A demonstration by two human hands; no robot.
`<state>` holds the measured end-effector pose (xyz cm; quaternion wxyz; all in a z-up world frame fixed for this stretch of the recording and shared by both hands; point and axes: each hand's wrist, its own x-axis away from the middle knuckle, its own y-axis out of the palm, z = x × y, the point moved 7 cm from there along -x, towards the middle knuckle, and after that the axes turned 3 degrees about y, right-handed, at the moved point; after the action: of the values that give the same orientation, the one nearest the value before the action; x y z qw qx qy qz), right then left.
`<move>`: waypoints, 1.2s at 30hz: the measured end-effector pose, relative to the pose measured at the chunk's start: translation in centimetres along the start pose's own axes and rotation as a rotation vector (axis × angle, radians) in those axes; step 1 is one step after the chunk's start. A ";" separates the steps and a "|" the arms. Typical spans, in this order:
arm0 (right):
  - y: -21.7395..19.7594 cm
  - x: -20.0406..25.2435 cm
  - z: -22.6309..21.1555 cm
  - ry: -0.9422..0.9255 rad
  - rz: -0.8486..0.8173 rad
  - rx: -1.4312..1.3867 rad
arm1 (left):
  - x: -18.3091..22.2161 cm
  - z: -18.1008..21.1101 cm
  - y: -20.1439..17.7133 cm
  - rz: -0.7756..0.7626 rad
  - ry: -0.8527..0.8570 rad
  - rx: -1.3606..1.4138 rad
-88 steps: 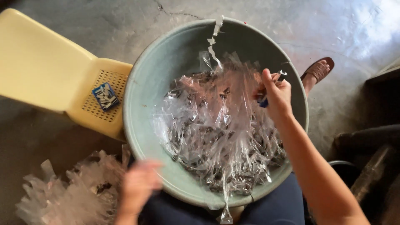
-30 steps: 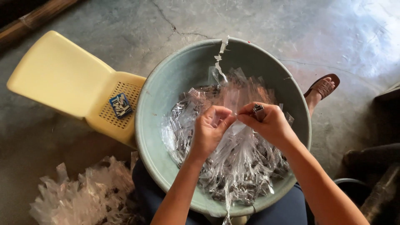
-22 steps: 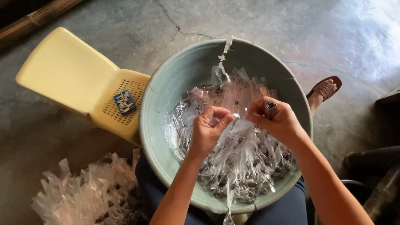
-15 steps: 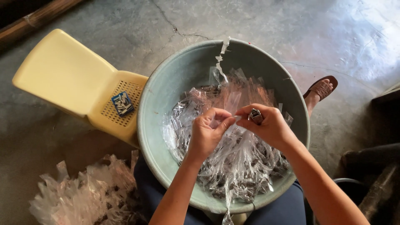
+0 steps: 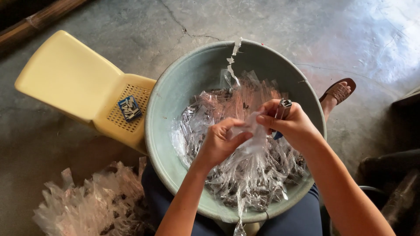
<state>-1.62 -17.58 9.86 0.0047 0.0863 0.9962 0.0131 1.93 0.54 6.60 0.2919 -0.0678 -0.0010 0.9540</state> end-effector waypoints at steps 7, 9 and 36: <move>1.9 1.0 -0.8 0.055 -0.125 0.141 | -1.3 -0.3 -0.2 -0.145 -0.087 0.709; 3.1 0.7 -1.7 0.069 -0.163 0.159 | -1.2 0.3 0.6 -0.172 -0.076 0.658; -9.2 3.1 -5.0 -0.219 0.218 0.544 | 1.2 -21.2 9.0 -0.356 -0.310 -0.604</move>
<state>-6.30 -26.21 14.63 0.0873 0.1918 0.9415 -0.2629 -1.34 -7.06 -14.90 0.4163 -0.0046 -0.3381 0.8440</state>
